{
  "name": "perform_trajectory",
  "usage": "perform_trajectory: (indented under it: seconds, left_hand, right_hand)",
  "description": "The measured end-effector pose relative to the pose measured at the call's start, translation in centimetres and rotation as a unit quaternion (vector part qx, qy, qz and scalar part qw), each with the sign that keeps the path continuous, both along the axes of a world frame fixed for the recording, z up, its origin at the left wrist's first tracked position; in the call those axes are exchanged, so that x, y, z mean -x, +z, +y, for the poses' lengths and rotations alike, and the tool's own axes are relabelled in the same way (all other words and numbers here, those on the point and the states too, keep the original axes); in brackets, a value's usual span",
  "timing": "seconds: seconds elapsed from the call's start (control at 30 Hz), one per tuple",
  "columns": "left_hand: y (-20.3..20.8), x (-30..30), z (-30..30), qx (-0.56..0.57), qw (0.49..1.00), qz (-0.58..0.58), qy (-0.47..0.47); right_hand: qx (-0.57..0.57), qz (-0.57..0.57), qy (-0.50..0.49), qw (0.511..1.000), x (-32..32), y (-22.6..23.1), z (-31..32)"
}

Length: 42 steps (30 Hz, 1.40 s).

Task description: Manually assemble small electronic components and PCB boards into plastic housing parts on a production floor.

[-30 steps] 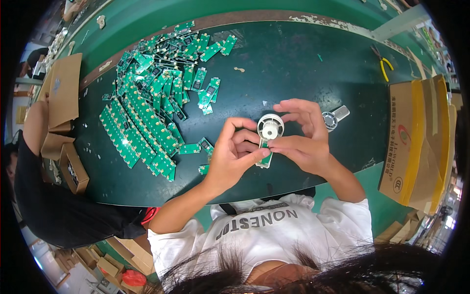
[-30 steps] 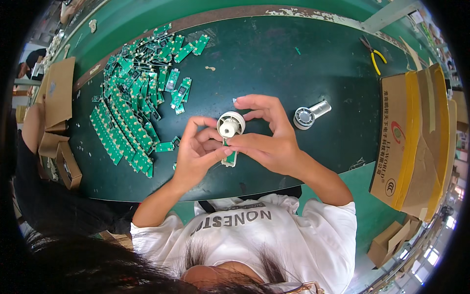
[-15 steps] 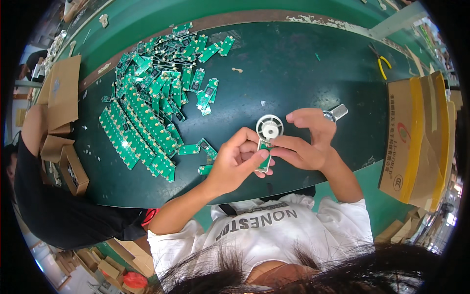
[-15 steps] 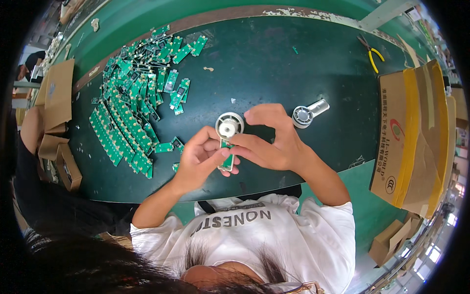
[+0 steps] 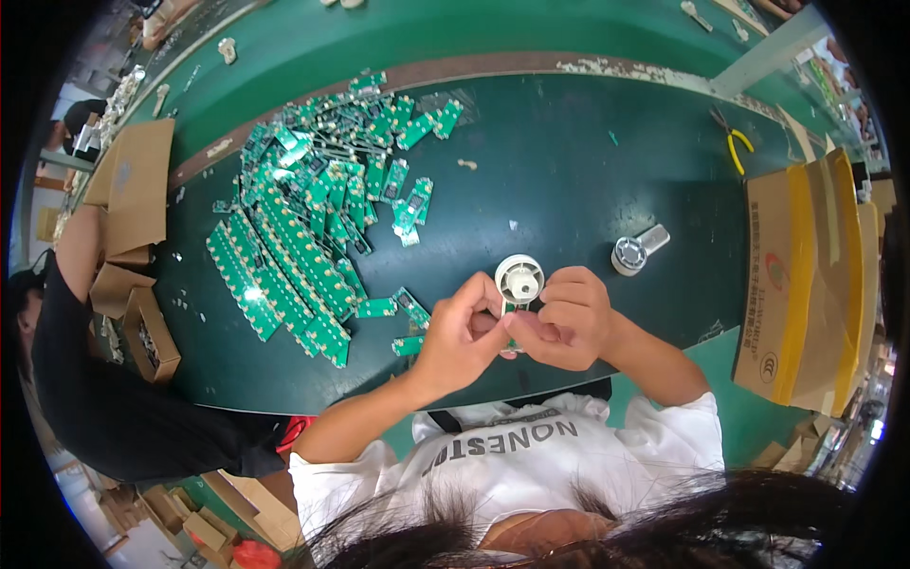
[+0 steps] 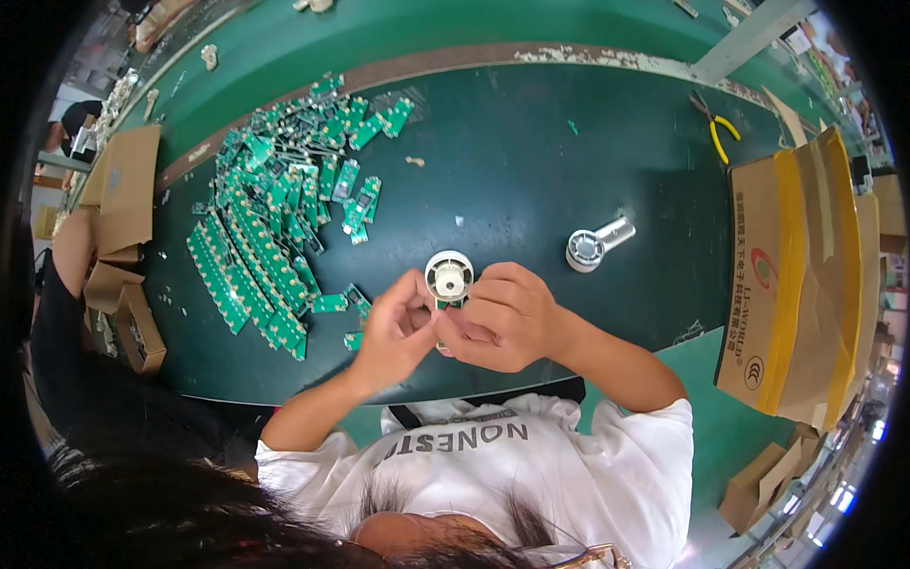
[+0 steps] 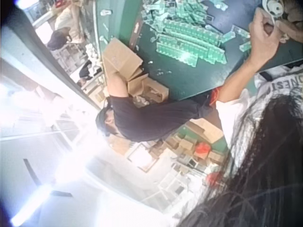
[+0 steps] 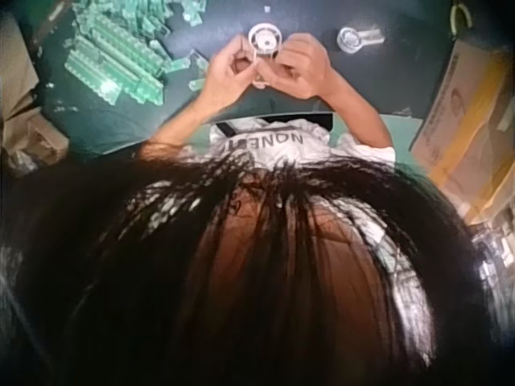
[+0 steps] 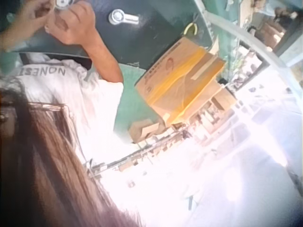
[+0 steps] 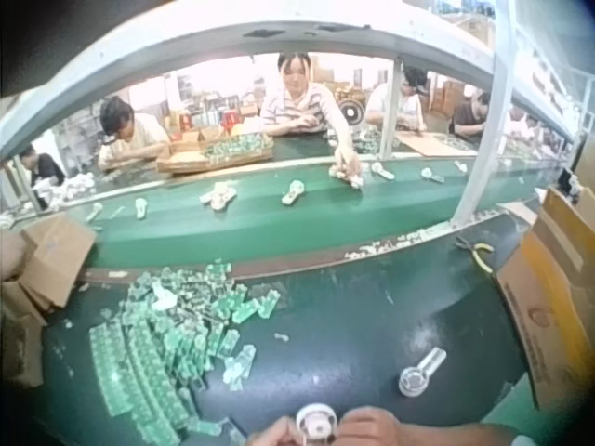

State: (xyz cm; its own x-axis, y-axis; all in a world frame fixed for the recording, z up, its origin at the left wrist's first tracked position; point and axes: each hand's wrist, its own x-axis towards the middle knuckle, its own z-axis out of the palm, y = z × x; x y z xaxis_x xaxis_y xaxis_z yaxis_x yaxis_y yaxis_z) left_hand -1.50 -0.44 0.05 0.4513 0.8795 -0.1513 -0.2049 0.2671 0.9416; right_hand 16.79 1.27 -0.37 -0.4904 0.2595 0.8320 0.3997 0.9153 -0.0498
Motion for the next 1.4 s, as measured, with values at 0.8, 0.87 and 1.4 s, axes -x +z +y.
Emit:
perform_trajectory:
  seconds: [0.8,0.87,1.4]
  left_hand:
    - [3.5,2.3,1.9,-0.125,0.985,0.108,0.056]
    - [5.7,3.0,2.1,-0.151,0.981,0.106,0.059]
    - [21.9,7.0,-3.1,-0.376,0.886,-0.253,-0.098]
  right_hand:
    - [0.464,0.149,-0.33,0.808,0.0,-1.9,36.0]
    - [0.33,0.116,-0.415,0.84,-1.5,-2.3,39.7]
    - [0.4,0.076,0.413,0.814,-0.5,27.4,0.7]
